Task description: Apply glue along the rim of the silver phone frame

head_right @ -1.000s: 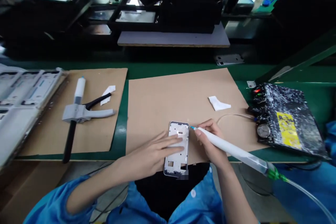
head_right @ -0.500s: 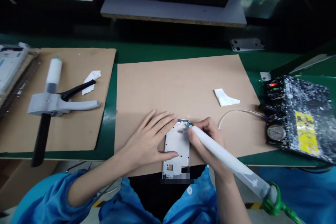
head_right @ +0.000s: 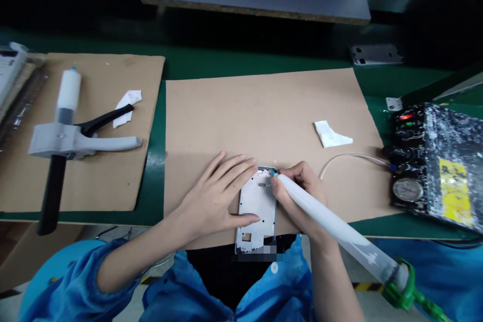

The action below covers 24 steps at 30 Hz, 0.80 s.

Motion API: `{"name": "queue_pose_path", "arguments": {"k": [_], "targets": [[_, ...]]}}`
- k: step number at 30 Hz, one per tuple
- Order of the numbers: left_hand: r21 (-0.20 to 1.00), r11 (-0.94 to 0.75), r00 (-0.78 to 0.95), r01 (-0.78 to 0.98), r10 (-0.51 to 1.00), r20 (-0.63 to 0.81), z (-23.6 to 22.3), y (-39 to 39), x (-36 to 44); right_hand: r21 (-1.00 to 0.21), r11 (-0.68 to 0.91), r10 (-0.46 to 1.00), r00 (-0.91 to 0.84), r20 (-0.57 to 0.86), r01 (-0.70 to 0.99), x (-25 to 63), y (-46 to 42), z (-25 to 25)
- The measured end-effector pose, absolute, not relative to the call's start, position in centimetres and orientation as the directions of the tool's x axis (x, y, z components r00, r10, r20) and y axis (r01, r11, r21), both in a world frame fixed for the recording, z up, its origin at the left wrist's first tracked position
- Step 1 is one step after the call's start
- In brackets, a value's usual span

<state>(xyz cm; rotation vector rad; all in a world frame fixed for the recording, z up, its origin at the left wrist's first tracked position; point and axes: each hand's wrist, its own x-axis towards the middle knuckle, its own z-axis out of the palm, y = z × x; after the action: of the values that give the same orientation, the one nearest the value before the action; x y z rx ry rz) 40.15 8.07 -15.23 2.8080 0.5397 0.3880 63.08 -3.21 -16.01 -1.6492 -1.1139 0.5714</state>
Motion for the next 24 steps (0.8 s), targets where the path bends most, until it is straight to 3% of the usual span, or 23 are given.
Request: {"name": "queue_pose_path", "arguments": {"k": [24], "targets": [[0.301, -0.897, 0.892, 0.324, 0.396, 0.219, -15.25, 8.01, 40.16, -0.904, -0.047, 0.882, 0.442, 0.162, 0.425, 63.28, -3.26, -15.89]]}}
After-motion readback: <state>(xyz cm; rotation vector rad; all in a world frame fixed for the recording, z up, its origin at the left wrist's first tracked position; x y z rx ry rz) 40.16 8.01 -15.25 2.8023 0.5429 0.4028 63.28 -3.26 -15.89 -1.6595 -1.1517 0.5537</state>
